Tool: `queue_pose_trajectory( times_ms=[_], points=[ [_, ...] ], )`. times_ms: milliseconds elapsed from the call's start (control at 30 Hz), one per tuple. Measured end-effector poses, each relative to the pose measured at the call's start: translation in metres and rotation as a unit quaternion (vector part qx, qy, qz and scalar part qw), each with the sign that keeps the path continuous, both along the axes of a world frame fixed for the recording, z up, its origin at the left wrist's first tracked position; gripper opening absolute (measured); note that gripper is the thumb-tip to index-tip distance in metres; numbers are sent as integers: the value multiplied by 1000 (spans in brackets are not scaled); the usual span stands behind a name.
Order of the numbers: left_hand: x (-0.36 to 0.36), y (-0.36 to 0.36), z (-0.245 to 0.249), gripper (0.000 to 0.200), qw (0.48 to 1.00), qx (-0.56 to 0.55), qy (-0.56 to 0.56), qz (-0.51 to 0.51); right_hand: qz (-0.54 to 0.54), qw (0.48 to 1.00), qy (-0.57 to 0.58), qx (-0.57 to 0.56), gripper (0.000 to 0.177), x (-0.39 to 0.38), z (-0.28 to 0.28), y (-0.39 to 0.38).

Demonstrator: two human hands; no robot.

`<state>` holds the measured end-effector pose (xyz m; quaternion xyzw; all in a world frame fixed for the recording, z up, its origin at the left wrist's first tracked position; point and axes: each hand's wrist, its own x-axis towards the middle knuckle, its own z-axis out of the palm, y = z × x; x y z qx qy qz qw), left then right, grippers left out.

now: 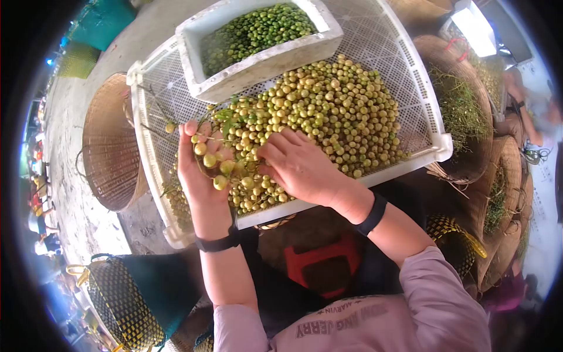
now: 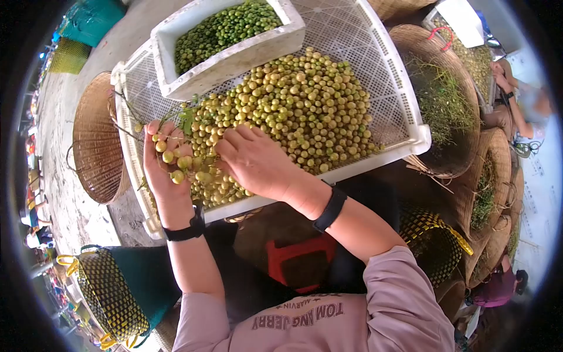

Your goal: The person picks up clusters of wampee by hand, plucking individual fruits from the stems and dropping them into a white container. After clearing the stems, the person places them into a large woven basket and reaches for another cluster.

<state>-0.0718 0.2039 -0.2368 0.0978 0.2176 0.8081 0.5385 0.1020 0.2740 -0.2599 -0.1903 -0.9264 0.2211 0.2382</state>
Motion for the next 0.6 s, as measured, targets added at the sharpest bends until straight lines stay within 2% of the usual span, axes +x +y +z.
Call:
queue_pose_trajectory(
  times_ms=[100, 167, 200, 233, 300, 367, 433, 467, 500, 533, 567, 600],
  points=[
    [-5, -2, -4, 20, 1000, -14, 13, 4, 39, 997, -2, -60, 20, 2, -4, 1],
    [-5, -3, -1, 19, 1000, -5, 5, 1, 83, 961, 59, -257, 17, 6, -3, 2],
    [-6, -3, 0, 19, 1000, 5, -1, 1, 113, 946, 86, -291, 21, 8, -8, 8],
    [-9, -4, -1, 19, 1000, 6, -3, 2, 114, 946, 84, -291, 21, 14, -1, 17],
    [-17, -8, -3, 15, 999, 52, -10, -4, 78, 857, -20, -509, 22, 31, 18, 37],
    [-22, -11, 3, 14, 999, 51, -5, 12, 31, 855, 55, -515, 21, 48, 10, 61],
    [-29, -15, 7, 15, 997, 41, 5, 61, -33, 950, 68, -303, 22, 63, 1, 87],
    [-38, -21, 4, 11, 996, 69, 25, 48, -85, 957, 76, -266, 26, 70, -3, 89],
    [-42, -24, 3, 11, 996, 70, 21, 51, -84, 958, 72, -265, 26, 71, -11, 89],
    [-46, -26, 4, 11, 995, 95, 1, 44, -122, 986, 22, -108, 28, 69, -16, 86],
    [-49, -29, 5, 10, 992, 120, -17, 36, -155, 986, -27, 53, 31, 69, -20, 84],
    [-52, -32, 6, 10, 991, 125, -39, 35, -153, 986, -58, 29, 35, 69, -26, 75]
  ],
)
